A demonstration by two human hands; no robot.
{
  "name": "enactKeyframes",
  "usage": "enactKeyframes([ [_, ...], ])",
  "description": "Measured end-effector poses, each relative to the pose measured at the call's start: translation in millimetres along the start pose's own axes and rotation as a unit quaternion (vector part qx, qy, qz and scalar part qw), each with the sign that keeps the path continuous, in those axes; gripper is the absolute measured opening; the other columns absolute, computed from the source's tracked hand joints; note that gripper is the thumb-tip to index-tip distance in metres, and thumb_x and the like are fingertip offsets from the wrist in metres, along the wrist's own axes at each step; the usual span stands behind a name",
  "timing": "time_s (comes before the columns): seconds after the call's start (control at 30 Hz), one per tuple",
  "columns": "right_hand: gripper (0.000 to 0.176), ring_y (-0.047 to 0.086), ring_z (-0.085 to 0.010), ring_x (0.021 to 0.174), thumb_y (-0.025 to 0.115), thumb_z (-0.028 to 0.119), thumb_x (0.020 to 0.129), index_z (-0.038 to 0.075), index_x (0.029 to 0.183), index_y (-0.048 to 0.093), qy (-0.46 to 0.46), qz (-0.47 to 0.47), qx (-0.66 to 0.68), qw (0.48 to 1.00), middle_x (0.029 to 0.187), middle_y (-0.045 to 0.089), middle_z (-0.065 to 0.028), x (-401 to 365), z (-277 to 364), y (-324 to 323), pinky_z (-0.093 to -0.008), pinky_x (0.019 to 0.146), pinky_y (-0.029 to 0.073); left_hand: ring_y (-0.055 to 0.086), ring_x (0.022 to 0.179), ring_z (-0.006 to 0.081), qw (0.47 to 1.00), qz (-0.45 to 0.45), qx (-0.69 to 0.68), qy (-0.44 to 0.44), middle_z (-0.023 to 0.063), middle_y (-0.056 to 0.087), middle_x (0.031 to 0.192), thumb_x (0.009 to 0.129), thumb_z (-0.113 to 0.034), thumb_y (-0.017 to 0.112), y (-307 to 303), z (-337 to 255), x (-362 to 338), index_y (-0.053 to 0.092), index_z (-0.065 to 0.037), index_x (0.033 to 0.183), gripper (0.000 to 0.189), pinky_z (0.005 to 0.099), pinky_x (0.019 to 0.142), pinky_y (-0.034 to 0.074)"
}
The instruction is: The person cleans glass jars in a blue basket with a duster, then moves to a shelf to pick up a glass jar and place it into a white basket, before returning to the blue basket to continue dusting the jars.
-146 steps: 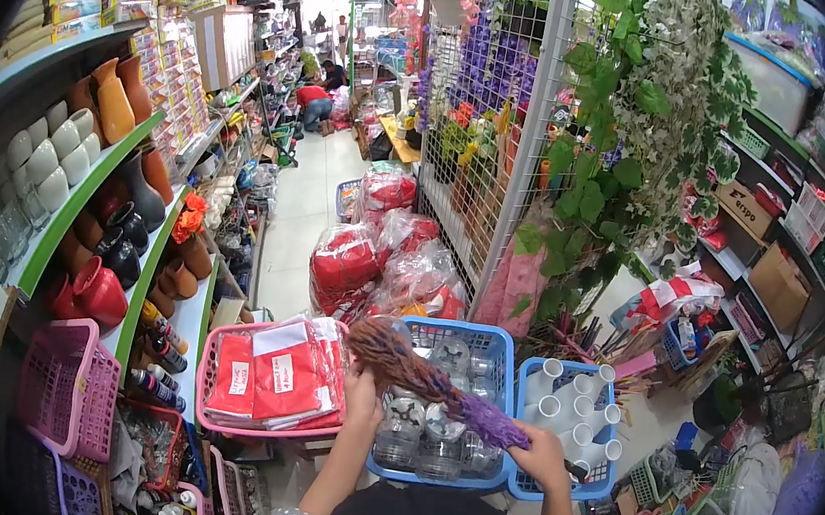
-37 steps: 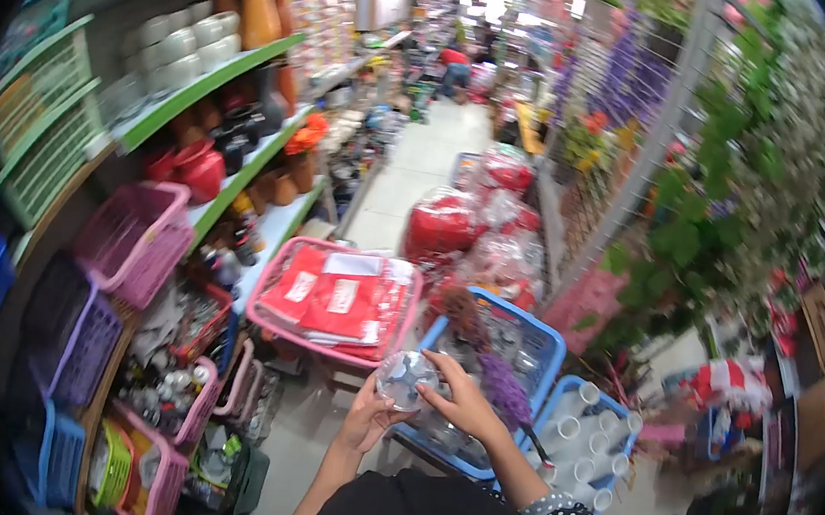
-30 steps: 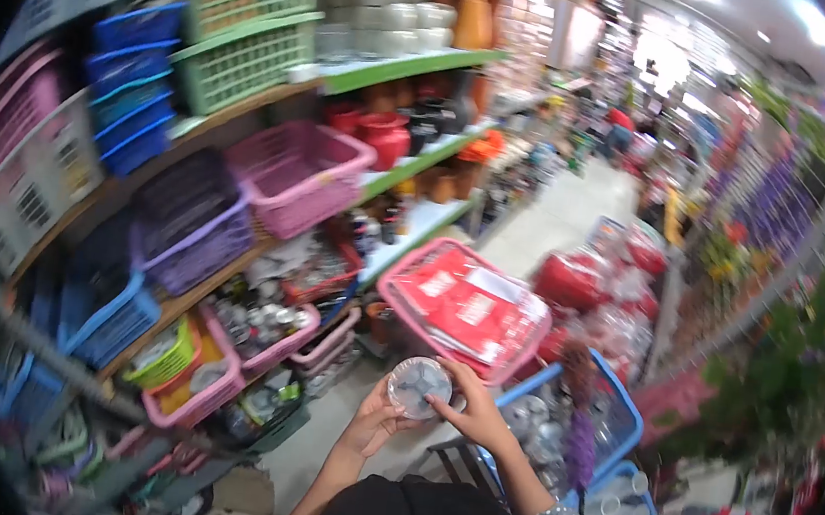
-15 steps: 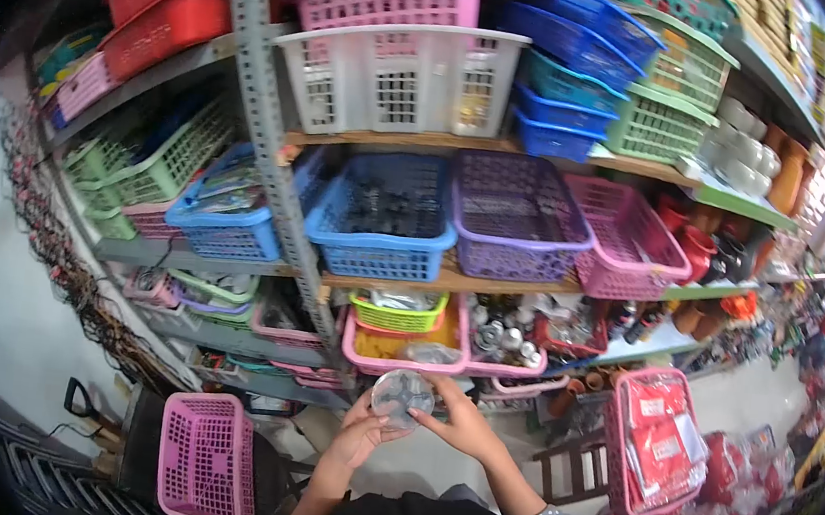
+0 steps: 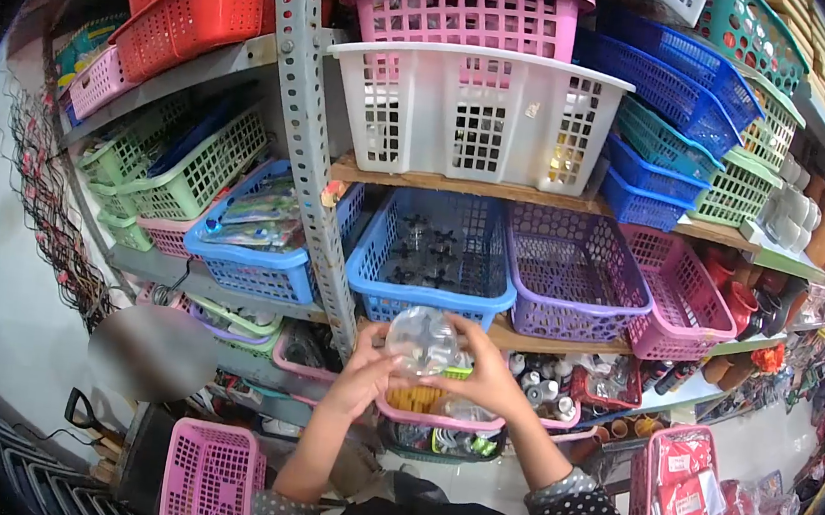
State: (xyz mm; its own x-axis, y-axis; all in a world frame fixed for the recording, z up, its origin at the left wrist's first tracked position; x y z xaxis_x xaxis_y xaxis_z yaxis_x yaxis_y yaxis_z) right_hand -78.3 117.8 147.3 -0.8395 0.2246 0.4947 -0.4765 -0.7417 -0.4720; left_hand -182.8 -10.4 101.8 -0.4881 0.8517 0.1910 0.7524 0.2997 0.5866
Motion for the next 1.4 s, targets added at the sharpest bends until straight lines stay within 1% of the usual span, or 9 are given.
enactKeyframes([
  [0.2,0.075,0.058,-0.0313,0.105,0.084,0.029,0.060,-0.004,0.118,0.049,-0.053,-0.083,-0.027,0.995,0.107,0.060,-0.0202,113,-5,-39,-0.0385,0.090,0.046,0.054,0.109,0.0177,0.929,-0.020,0.368,0.032,0.0082,0.055,0.120,0.093,-0.024,0.055,-8,-75,118,0.039,-0.004,0.132,0.047,0.0313,0.086,0.048],
  [0.33,0.079,0.059,-0.0341,0.102,0.080,0.049,0.056,-0.004,0.110,0.057,0.031,-0.057,-0.160,0.985,0.111,0.060,-0.0229,191,-71,-37,-0.0403,0.089,0.046,0.044,0.068,0.0067,0.857,-0.029,0.507,0.079,0.0020,0.061,0.082,0.089,-0.020,0.059,-54,-89,213,0.059,0.001,0.117,0.036,0.0250,0.063,0.040],
  [0.4,0.082,0.057,-0.0338,0.106,0.079,0.052,0.054,-0.004,0.111,0.058,0.042,-0.026,-0.211,0.976,0.113,0.059,-0.0239,228,-119,-20,-0.0394,0.092,0.044,0.056,0.072,0.0156,0.827,-0.078,0.555,0.054,0.0073,0.066,0.086,0.083,-0.018,0.063,-106,-76,267,0.062,-0.003,0.113,0.034,0.0295,0.070,0.046],
  [0.47,0.086,0.055,-0.0334,0.110,0.078,0.054,0.053,-0.004,0.113,0.058,0.051,0.004,-0.264,0.963,0.115,0.058,-0.0250,262,-174,-2,-0.0385,0.095,0.043,0.060,0.099,0.0322,0.646,-0.142,0.748,0.048,0.0177,0.065,0.105,0.076,-0.014,0.062,-106,-75,289,0.059,-0.006,0.118,0.042,0.0366,0.087,0.046],
  [0.77,0.114,0.032,-0.0309,0.132,0.080,0.054,0.045,0.009,0.139,0.035,0.093,0.152,-0.352,0.919,0.142,0.036,-0.0183,308,-266,70,-0.0365,0.110,0.025,0.034,0.132,0.0309,0.788,-0.151,0.593,0.060,0.0217,0.030,0.144,0.079,-0.005,0.053,-152,-38,323,0.028,-0.002,0.140,0.067,0.0369,0.106,0.031],
  [0.93,0.103,0.037,-0.0339,0.128,0.079,0.055,0.051,0.008,0.135,0.042,0.028,0.245,-0.275,0.929,0.138,0.042,-0.0189,326,-369,132,-0.0403,0.108,0.029,0.041,0.125,0.0359,0.684,-0.176,0.708,0.014,0.0263,0.029,0.143,0.080,-0.007,0.047,-184,-18,334,0.021,-0.001,0.142,0.068,0.0407,0.100,0.037],
  [1.23,0.073,0.044,-0.0359,0.124,0.068,0.043,0.071,0.006,0.130,0.048,-0.008,0.073,-0.472,0.878,0.132,0.048,-0.0214,284,-181,42,-0.0463,0.103,0.033,0.055,0.107,0.0386,0.652,-0.184,0.736,0.001,0.0253,0.055,0.118,0.081,-0.009,0.052,-108,-56,284,0.052,-0.002,0.120,0.040,0.0426,0.089,0.045],
  [1.3,0.048,0.038,-0.0358,0.128,0.050,0.025,0.083,0.006,0.127,0.050,0.068,0.202,-0.432,0.876,0.139,0.039,-0.0210,253,-130,31,-0.0525,0.101,0.034,0.061,0.096,0.0366,0.717,-0.180,0.665,0.109,0.0216,0.063,0.104,0.085,-0.014,0.054,-78,-61,240,0.058,-0.001,0.108,0.027,0.0423,0.082,0.048],
  [1.4,0.039,0.053,-0.0347,0.107,0.060,0.032,0.077,0.005,0.105,0.059,-0.090,0.055,-0.441,0.891,0.113,0.055,-0.0172,175,-60,14,-0.0531,0.083,0.044,0.059,0.095,0.0354,0.744,-0.121,0.612,0.241,0.0200,0.061,0.100,0.089,-0.014,0.052,-16,-67,157,0.057,-0.001,0.104,0.020,0.0398,0.080,0.047],
])
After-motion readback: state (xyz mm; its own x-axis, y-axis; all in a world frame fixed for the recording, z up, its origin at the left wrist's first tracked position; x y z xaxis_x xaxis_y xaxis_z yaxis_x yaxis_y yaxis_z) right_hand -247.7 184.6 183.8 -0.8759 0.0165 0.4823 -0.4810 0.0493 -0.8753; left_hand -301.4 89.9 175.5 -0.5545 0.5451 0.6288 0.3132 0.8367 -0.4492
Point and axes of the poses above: each hand's wrist, its own x-axis towards the middle knuckle, its own y-axis out of the palm, z = x × y, the point moved 7 cm from there along x, towards the middle knuckle
